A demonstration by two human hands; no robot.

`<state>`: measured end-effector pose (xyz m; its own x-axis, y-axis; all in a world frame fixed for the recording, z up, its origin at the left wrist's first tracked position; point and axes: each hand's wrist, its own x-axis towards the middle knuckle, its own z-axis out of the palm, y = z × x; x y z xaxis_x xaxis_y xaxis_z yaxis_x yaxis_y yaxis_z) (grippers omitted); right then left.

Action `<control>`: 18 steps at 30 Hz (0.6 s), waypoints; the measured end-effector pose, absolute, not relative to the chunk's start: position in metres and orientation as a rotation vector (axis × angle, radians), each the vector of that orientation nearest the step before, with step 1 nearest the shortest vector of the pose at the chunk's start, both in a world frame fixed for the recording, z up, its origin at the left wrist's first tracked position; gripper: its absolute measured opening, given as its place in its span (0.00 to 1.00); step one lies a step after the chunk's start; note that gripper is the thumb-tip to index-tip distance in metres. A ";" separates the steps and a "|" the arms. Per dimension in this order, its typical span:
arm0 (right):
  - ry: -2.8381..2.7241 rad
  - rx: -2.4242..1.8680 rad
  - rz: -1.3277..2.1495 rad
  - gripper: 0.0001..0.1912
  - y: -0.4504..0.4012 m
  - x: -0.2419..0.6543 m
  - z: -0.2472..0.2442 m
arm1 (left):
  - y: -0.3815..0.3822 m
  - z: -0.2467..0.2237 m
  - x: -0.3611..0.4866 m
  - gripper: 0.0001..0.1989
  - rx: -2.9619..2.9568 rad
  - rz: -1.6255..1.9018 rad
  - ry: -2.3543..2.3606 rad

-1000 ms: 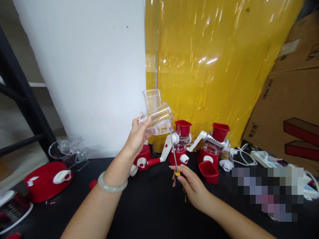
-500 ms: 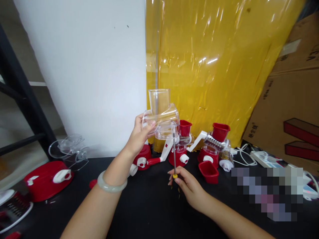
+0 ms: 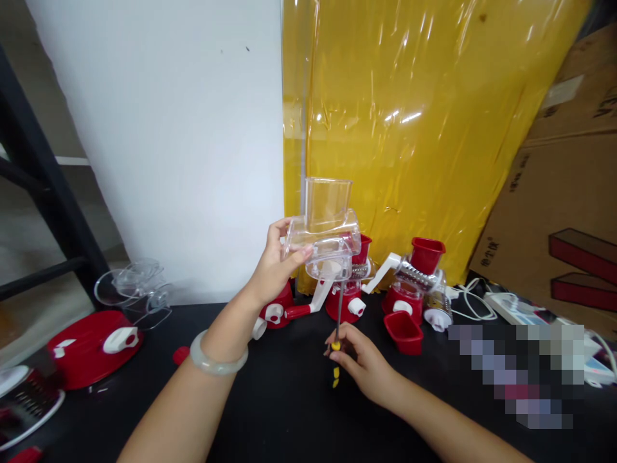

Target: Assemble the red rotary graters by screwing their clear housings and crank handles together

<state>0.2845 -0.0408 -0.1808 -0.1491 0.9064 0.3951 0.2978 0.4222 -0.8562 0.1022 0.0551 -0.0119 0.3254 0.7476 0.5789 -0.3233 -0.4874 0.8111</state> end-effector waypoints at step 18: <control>-1.751 -1.022 0.715 0.25 -0.049 0.291 -0.163 | 0.046 -0.007 0.100 0.28 1.595 1.326 0.347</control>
